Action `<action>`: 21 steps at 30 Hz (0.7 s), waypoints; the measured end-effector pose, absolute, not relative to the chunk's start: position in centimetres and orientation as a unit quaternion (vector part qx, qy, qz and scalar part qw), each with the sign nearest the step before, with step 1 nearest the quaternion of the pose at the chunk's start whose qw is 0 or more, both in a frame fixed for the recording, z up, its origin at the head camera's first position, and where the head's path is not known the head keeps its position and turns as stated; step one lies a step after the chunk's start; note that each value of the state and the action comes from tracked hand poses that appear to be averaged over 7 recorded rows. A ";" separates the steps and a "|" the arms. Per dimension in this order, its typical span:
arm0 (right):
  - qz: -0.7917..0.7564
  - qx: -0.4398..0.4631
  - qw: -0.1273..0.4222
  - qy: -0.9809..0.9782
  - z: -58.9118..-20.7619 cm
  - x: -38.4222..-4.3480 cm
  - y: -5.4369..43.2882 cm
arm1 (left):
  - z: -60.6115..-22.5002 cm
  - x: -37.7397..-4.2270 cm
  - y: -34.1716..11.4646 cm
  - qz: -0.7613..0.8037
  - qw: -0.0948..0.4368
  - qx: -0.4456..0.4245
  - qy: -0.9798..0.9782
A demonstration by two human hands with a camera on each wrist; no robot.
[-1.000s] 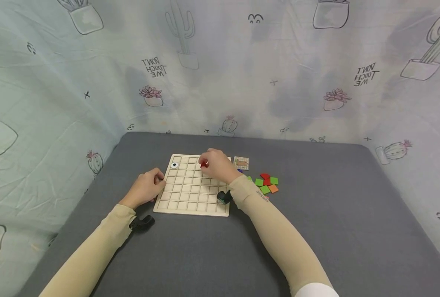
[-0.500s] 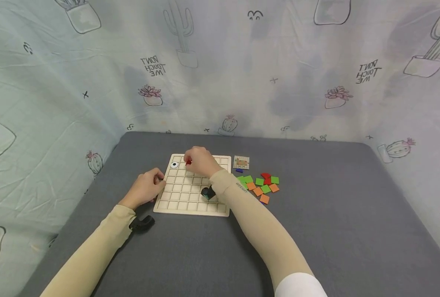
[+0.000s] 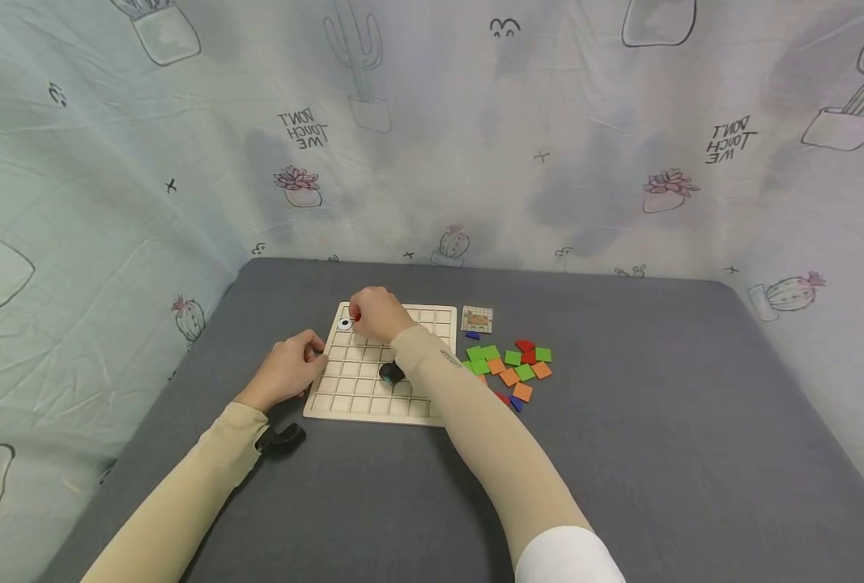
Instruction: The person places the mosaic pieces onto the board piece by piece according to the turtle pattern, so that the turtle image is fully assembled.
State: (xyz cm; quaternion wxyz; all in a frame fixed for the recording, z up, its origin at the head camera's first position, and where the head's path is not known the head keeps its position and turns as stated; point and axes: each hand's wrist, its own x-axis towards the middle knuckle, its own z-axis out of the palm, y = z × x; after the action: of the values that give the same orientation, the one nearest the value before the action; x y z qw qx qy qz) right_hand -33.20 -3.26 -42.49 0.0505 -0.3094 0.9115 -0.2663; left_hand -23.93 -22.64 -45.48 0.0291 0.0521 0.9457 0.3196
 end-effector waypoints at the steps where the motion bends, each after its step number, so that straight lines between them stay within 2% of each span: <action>1: -0.264 -0.310 0.053 0.912 -42.5 -33.2 -3.3 | -45.5 -23.9 -22.6 0.320 0.030 0.052 0.946; 13: -0.258 -0.299 0.094 0.914 -42.5 -33.7 -3.4 | -45.5 -24.0 -22.6 0.316 0.031 0.046 0.947; 21: -0.253 -0.305 0.088 0.914 -42.6 -33.5 -3.5 | -45.4 -23.9 -22.5 0.314 0.033 0.045 0.948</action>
State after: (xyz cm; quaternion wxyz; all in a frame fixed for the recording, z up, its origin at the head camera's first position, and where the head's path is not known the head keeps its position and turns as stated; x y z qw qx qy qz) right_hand -33.53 -3.47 -42.65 0.0877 -0.3049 0.9141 -0.2525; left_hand -23.95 -22.54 -45.39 0.0330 0.0445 0.9478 0.3141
